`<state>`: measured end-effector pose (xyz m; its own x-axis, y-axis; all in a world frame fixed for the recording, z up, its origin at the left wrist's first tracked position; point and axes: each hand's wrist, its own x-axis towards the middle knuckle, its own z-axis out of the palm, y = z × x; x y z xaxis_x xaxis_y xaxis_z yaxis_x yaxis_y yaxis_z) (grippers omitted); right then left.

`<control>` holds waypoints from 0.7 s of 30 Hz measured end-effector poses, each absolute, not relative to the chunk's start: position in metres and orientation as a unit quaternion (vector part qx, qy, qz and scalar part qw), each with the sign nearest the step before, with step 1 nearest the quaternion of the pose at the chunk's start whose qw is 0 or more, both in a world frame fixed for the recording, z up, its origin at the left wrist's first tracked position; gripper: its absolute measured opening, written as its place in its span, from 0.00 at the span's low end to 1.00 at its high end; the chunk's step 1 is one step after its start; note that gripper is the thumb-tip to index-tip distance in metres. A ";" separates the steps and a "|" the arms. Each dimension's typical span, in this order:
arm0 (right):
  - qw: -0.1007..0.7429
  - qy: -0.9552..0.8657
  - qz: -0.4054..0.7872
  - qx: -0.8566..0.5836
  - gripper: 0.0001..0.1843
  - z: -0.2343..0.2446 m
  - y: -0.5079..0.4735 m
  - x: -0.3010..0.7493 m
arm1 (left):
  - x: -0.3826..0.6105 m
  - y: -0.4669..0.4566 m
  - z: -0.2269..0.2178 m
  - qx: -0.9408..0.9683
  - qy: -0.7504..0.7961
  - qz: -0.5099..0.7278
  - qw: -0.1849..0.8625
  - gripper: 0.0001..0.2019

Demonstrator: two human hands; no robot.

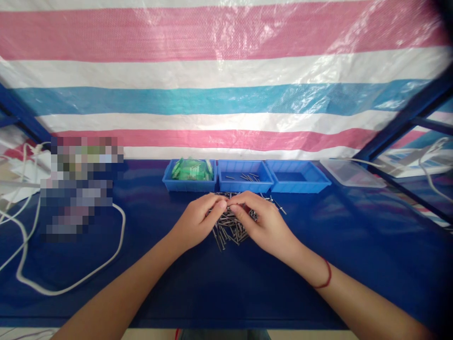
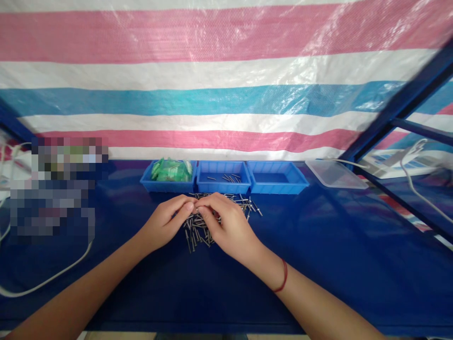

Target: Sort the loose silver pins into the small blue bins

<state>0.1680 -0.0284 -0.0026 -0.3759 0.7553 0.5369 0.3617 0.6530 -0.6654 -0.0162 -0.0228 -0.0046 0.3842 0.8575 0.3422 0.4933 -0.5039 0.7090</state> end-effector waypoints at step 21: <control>0.507 -0.672 0.394 -0.369 0.07 -0.012 -0.024 0.166 | -0.008 -0.028 -0.009 0.772 0.447 0.388 0.234 0.06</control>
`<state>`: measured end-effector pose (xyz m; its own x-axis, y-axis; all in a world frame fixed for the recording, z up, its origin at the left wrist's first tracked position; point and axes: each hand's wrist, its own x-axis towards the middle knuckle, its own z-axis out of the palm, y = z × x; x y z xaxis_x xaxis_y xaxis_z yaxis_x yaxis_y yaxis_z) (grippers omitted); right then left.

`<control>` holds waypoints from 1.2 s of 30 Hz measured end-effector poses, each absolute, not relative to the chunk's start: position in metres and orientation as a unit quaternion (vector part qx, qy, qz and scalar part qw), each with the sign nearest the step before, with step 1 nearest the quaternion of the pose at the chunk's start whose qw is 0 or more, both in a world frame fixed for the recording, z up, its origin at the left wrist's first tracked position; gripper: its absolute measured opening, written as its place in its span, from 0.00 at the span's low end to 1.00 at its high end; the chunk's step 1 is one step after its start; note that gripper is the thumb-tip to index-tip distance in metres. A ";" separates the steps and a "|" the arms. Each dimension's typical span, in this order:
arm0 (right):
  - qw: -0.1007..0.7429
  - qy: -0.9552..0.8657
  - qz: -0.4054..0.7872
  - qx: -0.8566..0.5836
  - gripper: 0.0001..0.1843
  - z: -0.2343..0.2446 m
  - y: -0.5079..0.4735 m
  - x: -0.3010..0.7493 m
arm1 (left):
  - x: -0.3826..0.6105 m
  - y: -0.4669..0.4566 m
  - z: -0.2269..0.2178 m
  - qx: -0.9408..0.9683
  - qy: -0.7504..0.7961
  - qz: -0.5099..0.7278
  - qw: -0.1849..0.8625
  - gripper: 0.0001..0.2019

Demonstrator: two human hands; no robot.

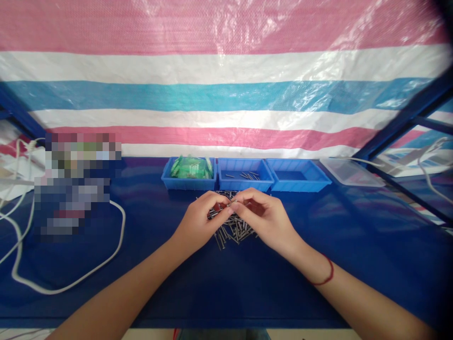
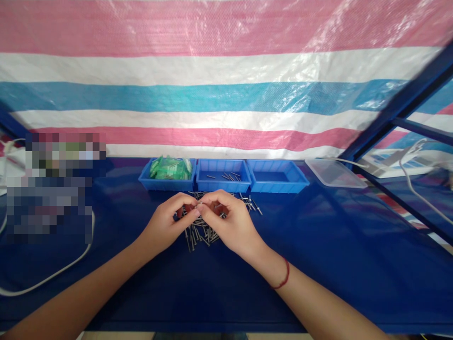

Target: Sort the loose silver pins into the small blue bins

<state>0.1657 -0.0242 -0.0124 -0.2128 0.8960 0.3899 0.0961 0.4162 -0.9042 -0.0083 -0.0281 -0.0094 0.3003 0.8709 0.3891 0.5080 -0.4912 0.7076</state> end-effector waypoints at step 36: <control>0.370 -0.817 0.041 -0.440 0.07 -0.011 -0.021 0.171 | -0.028 -0.025 -0.003 0.919 0.343 0.132 0.145 0.03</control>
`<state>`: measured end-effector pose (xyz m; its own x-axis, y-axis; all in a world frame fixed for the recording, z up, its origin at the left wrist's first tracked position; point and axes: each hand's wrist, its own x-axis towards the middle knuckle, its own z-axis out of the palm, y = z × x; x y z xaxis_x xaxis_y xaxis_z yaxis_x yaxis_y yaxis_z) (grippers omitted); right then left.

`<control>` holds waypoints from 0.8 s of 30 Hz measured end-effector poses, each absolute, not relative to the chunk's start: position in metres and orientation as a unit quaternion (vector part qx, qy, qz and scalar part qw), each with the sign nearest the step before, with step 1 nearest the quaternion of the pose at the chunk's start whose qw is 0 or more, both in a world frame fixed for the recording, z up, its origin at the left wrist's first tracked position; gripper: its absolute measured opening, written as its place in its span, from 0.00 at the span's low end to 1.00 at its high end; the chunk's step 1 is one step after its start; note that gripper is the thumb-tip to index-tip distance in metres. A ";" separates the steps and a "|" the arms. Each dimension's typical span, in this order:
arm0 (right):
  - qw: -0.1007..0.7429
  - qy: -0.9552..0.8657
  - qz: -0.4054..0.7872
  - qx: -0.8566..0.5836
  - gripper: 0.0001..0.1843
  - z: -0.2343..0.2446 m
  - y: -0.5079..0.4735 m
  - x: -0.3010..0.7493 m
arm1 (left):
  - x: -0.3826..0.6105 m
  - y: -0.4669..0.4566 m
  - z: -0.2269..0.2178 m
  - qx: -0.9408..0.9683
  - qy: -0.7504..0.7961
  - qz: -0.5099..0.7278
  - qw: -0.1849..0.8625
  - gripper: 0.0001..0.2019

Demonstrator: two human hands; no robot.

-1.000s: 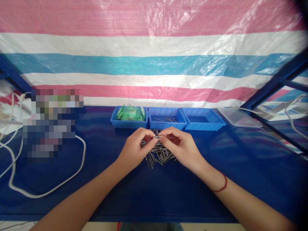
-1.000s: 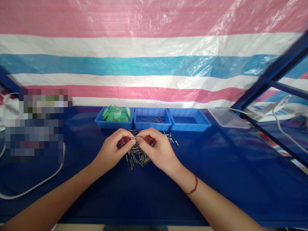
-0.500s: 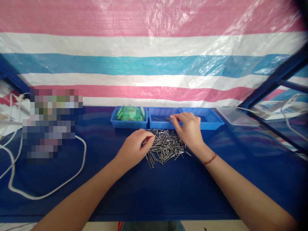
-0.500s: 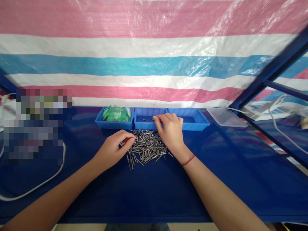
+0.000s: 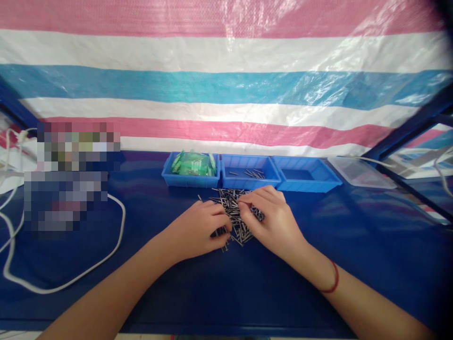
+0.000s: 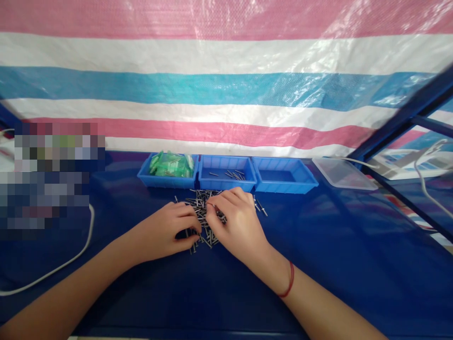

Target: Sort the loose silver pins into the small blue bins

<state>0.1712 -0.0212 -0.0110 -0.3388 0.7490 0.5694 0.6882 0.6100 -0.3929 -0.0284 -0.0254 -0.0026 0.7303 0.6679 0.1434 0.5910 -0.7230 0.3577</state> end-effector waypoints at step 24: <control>0.341 -0.839 0.103 -0.411 0.08 -0.023 -0.025 0.163 | -0.018 -0.028 -0.018 0.931 0.355 0.082 -0.009 0.09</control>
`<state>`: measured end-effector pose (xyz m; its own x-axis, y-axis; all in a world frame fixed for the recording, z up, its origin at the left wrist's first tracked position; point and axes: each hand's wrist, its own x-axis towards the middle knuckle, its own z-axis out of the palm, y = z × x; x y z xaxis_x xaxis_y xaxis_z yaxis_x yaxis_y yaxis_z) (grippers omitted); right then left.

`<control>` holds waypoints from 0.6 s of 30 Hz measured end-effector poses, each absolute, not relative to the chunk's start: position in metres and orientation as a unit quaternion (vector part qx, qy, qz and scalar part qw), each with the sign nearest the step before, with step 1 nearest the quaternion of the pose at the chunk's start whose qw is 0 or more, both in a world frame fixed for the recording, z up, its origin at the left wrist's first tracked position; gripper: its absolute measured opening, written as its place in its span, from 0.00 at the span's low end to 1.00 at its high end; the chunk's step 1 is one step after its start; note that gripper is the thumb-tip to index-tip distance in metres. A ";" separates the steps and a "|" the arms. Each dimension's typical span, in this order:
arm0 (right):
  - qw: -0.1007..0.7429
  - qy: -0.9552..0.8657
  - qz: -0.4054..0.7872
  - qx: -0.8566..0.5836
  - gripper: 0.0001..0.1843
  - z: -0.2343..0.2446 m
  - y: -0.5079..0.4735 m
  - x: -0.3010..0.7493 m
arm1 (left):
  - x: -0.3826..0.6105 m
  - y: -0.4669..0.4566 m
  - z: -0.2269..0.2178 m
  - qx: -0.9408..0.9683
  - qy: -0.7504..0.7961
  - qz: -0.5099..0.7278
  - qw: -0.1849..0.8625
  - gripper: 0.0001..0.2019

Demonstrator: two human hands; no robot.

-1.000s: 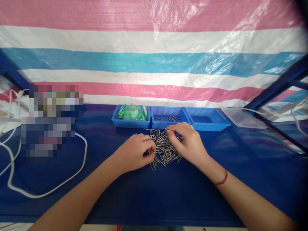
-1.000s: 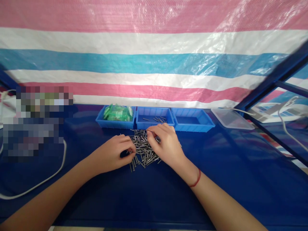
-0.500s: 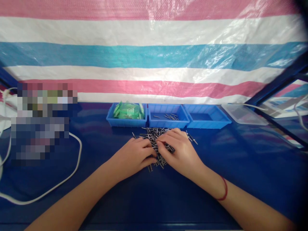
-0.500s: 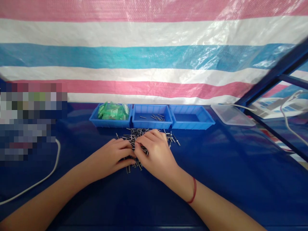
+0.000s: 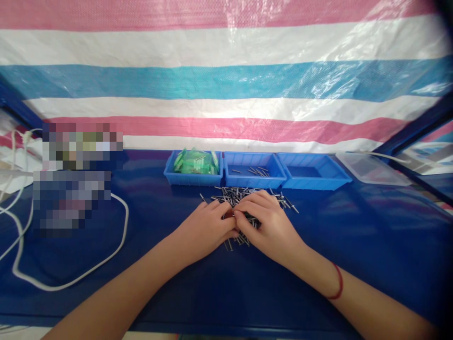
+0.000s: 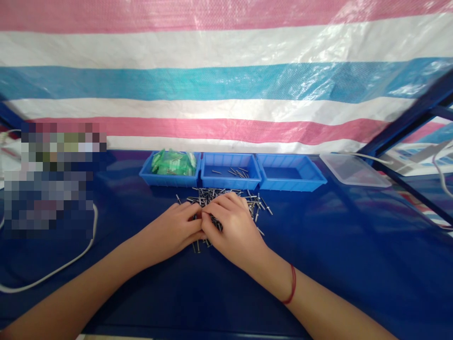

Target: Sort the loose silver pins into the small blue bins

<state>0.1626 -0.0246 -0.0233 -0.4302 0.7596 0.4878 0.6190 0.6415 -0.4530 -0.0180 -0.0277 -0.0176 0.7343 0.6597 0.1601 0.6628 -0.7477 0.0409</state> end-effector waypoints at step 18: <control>0.373 -0.833 0.068 -0.402 0.06 -0.021 -0.028 0.164 | -0.021 -0.029 -0.008 -0.930 -0.341 -0.079 -0.108 0.09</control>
